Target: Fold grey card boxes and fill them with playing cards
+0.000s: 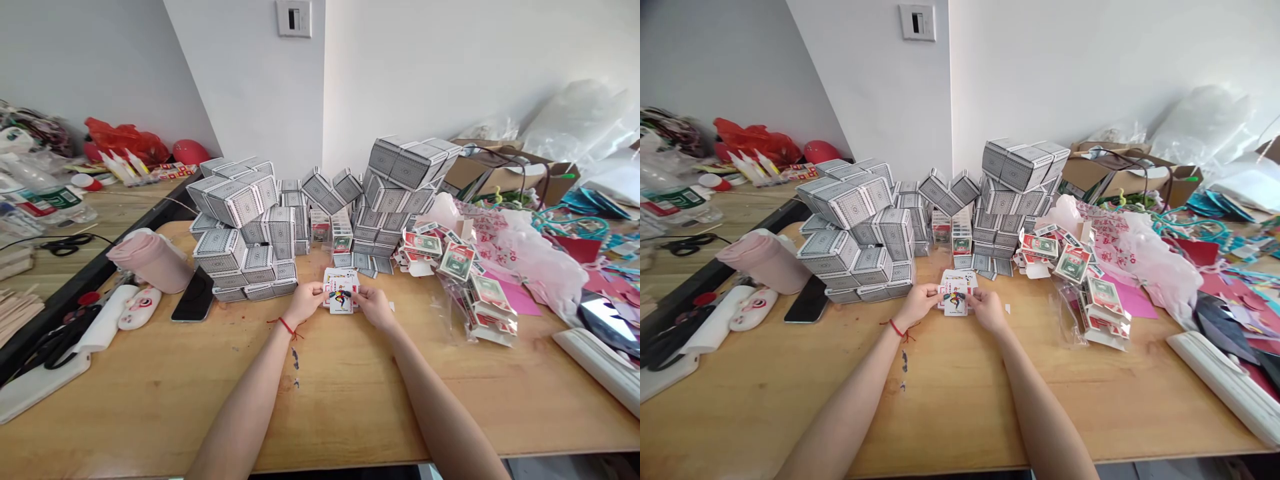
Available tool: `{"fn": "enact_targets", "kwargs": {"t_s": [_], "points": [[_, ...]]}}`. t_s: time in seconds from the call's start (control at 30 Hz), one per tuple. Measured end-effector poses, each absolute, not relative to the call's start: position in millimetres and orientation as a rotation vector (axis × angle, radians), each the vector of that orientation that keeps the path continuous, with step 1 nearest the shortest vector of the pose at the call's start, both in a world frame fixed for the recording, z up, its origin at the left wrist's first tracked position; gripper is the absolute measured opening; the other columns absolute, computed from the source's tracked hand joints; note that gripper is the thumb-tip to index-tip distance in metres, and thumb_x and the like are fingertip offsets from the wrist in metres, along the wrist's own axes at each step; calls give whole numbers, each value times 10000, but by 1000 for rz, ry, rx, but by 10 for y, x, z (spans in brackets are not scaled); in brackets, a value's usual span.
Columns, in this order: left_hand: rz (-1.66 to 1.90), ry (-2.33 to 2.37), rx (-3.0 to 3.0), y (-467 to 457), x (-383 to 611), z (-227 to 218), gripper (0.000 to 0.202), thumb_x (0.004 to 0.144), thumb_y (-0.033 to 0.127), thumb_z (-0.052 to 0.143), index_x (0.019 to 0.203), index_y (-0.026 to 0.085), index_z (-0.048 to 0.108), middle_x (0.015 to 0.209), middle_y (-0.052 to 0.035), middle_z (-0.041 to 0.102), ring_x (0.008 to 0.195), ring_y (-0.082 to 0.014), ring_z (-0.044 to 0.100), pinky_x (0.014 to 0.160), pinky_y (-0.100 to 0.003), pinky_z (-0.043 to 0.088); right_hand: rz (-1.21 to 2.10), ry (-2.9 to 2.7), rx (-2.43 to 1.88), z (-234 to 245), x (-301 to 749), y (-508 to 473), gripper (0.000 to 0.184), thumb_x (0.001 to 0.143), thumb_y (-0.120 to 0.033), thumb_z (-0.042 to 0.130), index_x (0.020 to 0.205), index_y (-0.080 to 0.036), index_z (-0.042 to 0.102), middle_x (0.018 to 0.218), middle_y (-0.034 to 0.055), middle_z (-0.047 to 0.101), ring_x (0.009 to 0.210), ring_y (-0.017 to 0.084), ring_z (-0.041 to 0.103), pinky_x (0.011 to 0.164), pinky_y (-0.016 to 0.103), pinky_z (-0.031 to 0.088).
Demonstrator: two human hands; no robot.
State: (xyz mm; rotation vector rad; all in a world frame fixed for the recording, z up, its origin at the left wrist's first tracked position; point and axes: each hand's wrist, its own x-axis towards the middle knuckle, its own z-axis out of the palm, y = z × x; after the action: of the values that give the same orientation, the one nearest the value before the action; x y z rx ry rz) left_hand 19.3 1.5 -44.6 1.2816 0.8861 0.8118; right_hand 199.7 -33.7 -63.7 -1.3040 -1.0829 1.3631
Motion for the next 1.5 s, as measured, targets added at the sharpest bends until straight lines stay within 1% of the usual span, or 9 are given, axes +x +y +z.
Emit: {"fn": "enact_targets", "kwargs": {"t_s": [0.17, 0.3, 0.43, 0.63, 0.8, 0.93, 1.1, 1.33, 1.5], "points": [[798, 858, 1168, 11, 159, -418, 361, 618, 371, 691, 863, 107, 663, 804, -75, 698, 747, -195, 639, 699, -321, 505, 1322, -1075, -1312, -608, 2000, -346, 365, 586, -525, 656, 659, -170, 617, 642, 20, 677, 638, 217, 648, 631, 342, 533], [726, 707, 975, -3, 107, -383, 386, 635, 362, 694, 925, 110, 649, 893, -92, 682, 810, -193, 635, 750, -337, 497, 1337, -1045, -1263, -545, 2023, -361, 382, 572, -533, 670, 678, -168, 626, 662, 41, 686, 651, 234, 650, 639, 365, 535], [682, 683, 923, -14, 112, -372, 403, 607, 323, 729, 937, 104, 652, 903, -104, 678, 847, -187, 626, 799, -336, 478, 1328, -1043, -1245, -491, 2038, -380, 426, 554, -548, 680, 724, -159, 637, 671, 49, 687, 653, 243, 648, 649, 381, 532], [679, 651, 987, -21, 162, -356, 391, 596, 308, 734, 923, 105, 664, 921, -93, 678, 853, -181, 618, 829, -341, 451, 1177, -1124, -1346, -505, 2029, -411, 391, 599, -535, 653, 714, -162, 639, 625, 22, 663, 605, 201, 620, 576, 314, 508], [726, 736, 989, -37, 210, -332, 420, 541, 281, 768, 904, 100, 660, 854, -82, 689, 783, -175, 629, 781, -337, 468, 1188, -1121, -1322, -515, 2003, -421, 362, 594, -529, 654, 623, -173, 595, 583, 7, 633, 539, 165, 585, 541, 286, 494], [760, 820, 955, -53, 242, -311, 439, 491, 291, 792, 864, 98, 664, 798, -73, 695, 724, -170, 630, 730, -328, 488, 1182, -1121, -1335, -469, 1979, -434, 372, 547, -524, 683, 523, -191, 519, 470, -26, 556, 476, 143, 544, 506, 270, 486], [771, 865, 934, -57, 257, -310, 438, 457, 325, 803, 805, 94, 672, 756, -72, 696, 689, -176, 628, 687, -329, 501, 1257, -1075, -1282, -425, 1960, -442, 356, 533, -518, 692, 548, -195, 544, 501, -16, 587, 490, 150, 559, 518, 274, 484], [827, 954, 975, -52, 302, -367, 336, 515, 331, 766, 727, 95, 652, 663, -39, 669, 607, -161, 609, 656, -341, 502, 1315, -1072, -1270, -444, 1975, -427, 369, 535, -530, 688, 586, -182, 576, 557, 0, 633, 531, 167, 592, 536, 279, 484], [918, 1016, 1142, -72, 345, -440, 243, 630, 356, 661, 672, 126, 596, 612, 0, 607, 565, -129, 553, 571, -264, 452, 1341, -1052, -1253, -492, 1967, -412, 374, 551, -525, 687, 638, -174, 589, 599, 16, 657, 551, 173, 609, 545, 284, 497]]}}
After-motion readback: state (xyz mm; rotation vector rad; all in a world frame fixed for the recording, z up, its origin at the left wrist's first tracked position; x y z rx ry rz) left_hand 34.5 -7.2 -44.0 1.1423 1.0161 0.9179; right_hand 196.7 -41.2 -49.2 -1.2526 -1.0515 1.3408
